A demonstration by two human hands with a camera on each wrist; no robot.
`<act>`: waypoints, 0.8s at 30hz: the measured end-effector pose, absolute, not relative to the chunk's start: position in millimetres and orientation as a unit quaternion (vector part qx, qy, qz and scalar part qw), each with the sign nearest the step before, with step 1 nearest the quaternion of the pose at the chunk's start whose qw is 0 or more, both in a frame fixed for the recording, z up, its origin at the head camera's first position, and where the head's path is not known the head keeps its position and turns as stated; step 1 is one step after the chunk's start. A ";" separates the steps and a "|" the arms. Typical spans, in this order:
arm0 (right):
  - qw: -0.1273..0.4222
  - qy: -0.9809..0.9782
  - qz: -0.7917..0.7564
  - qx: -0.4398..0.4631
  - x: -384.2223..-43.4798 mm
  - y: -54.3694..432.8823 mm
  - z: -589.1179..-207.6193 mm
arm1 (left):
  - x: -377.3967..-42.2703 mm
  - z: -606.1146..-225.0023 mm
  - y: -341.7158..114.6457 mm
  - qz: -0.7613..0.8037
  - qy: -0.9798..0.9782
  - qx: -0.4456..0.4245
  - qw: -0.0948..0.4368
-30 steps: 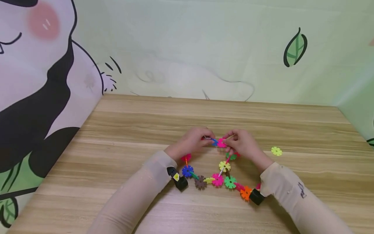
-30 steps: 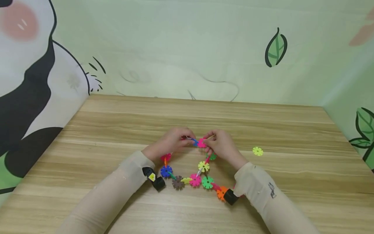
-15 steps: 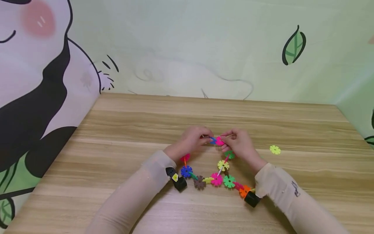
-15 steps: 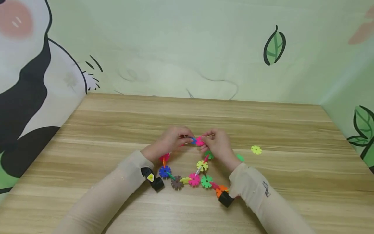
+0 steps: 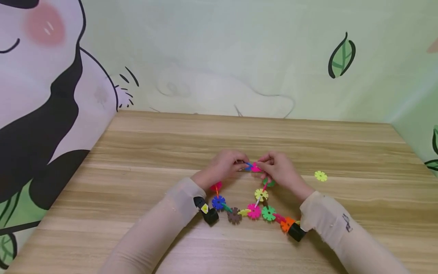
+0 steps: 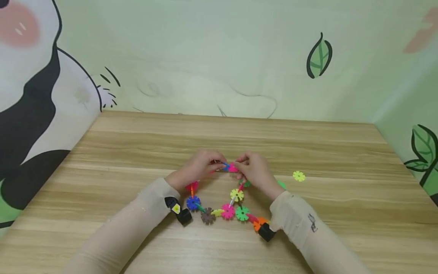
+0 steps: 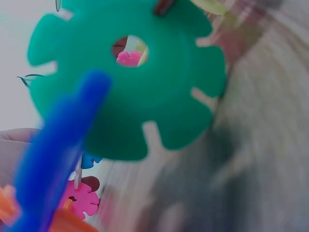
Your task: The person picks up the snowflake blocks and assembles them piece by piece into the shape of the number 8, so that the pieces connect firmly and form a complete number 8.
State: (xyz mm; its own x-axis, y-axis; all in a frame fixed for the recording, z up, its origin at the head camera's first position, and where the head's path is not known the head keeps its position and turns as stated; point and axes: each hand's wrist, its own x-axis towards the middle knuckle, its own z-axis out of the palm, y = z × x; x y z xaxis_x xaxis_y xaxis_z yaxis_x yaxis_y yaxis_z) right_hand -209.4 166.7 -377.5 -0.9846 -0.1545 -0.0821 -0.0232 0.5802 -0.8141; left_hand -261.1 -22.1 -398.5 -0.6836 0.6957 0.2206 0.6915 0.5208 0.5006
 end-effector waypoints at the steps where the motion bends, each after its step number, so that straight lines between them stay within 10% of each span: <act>1: 0.067 0.898 -0.431 -0.064 -209.3 168.4 -376.8 | -261.0 -398.6 -21.6 0.283 0.874 0.394 0.009; 24: -0.022 0.960 -0.202 -0.191 -205.3 171.3 -381.5 | -261.8 -398.6 -21.6 0.272 0.874 0.403 0.016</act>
State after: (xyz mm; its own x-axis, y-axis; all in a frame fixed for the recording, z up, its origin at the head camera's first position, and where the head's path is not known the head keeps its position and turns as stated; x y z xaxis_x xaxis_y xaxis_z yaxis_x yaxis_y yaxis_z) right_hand -205.3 171.3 -381.5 -0.9260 -0.3582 0.1190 -0.3758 0.8451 -0.3802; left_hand -261.8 -21.6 -398.6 -0.6750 0.7125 0.1917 0.6952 0.5271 0.4888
